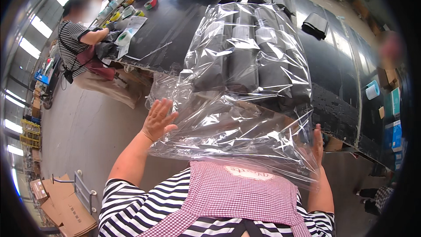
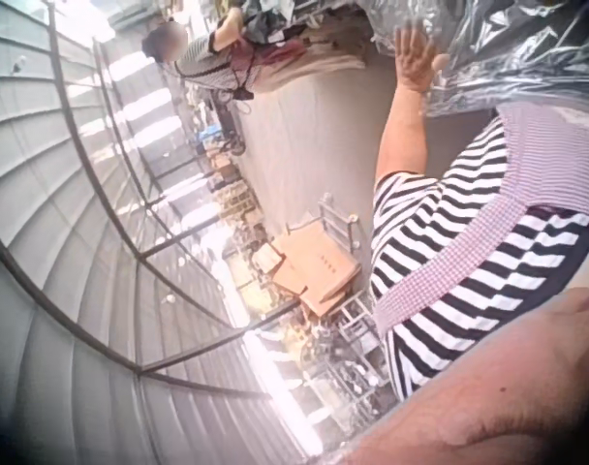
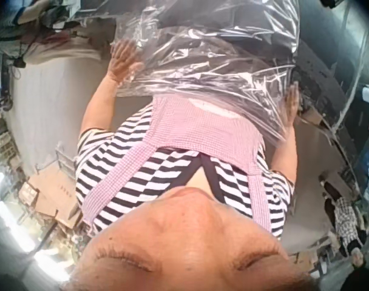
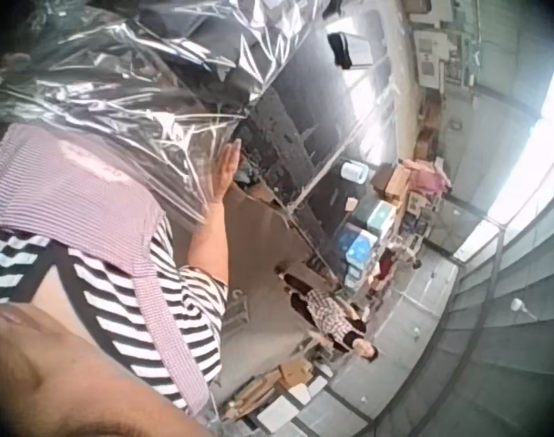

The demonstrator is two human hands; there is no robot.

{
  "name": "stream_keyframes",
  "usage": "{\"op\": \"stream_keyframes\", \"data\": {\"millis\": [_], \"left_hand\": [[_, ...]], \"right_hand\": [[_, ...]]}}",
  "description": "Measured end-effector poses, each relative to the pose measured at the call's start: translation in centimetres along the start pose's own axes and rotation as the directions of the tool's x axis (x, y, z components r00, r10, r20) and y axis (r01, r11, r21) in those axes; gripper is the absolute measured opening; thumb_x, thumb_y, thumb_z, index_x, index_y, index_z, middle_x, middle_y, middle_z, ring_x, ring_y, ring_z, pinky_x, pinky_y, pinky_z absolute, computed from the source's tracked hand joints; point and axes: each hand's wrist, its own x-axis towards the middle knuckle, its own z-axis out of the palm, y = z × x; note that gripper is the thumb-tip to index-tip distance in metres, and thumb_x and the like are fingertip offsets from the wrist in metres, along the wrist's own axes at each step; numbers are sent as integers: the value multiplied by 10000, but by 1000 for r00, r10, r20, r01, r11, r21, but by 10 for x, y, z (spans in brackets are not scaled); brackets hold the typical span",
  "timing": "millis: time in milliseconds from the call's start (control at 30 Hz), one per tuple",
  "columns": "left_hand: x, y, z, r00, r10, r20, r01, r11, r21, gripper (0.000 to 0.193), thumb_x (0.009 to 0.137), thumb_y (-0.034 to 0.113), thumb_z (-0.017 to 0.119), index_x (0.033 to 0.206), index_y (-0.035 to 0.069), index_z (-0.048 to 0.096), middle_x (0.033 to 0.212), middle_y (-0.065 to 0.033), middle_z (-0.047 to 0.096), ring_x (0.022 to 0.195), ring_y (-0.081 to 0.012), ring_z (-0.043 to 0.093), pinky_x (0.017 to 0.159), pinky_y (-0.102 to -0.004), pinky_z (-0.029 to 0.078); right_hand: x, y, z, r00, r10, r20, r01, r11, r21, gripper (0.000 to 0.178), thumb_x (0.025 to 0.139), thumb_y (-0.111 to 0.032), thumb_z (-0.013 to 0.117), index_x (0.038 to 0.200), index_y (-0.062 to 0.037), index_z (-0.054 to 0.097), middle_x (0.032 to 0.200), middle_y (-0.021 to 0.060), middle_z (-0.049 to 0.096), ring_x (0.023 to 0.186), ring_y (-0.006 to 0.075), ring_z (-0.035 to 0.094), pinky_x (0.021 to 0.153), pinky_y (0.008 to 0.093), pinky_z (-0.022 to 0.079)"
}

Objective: The person places items inside a large plastic bag, seals the bag with tape, and then applies labels to the exterior of the package.

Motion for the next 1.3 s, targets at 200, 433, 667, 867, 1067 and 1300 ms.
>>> {"op": "stream_keyframes", "data": {"millis": [200, 433, 667, 867, 1067, 1300], "left_hand": [[23, -25, 18, 787, -245, 566, 557, 676, -482, 141, 851, 143, 688, 973, 73, 676, 1157, -70, 672, 1072, -211, 644, 977, -359, 490], [52, -171, 63, 549, -197, 813, 578, -613, -539, 156, 934, 184, 618, 1010, 51, 648, 966, -61, 667, 820, -163, 636, 708, -302, 523], [175, -156, 76, 458, -524, 718, 666, -334, -668, 245, 872, 61, 682, 1102, 72, 601, 937, -51, 664, 747, -120, 603, 617, -269, 488], [209, -173, 56, 658, -425, 622, 332, -577, -746, 348, 883, 13, 650, 1212, 85, 565, 1029, -52, 656, 825, -143, 615, 687, -268, 491], [246, -181, 57, 699, -511, 500, 117, -609, -785, 151, 917, 70, 618, 1056, 109, 574, 927, -8, 582, 811, -123, 549, 637, -249, 444], [263, -207, 58, 576, -732, 365, -3, -448, -894, 121, 1010, 155, 557, 900, 110, 532, 698, 50, 443, 574, -26, 381, 470, -170, 292]], "right_hand": [[43, -14, -27, 785, -153, 601, 234, 971, -58, 499, 902, -220, 558, 1395, -156, 522, 1487, 73, 464, 1387, 276, 417, 1178, 437, 271], [184, -7, -71, 710, 268, 651, -699, 384, 603, 342, 980, -159, 484, 1182, 84, 615, 1079, 178, 696, 967, 259, 688, 907, 369, 545], [234, 141, 46, 530, 774, 347, -760, 252, 599, 90, 854, -32, 607, 904, -15, 679, 768, 65, 655, 699, 170, 642, 666, 312, 516], [291, 108, 17, 624, 705, 338, -658, 241, 713, 120, 926, -147, 664, 999, -55, 642, 772, 9, 658, 679, 79, 621, 599, 215, 489], [317, 119, 30, 606, 787, 116, -520, 282, 807, 100, 954, -176, 642, 891, -104, 613, 708, 2, 630, 600, 84, 562, 562, 221, 447], [339, 132, 51, 652, 756, -56, -368, 380, 848, 142, 973, -184, 619, 865, -99, 584, 620, 11, 571, 511, 88, 493, 472, 237, 383]]}}
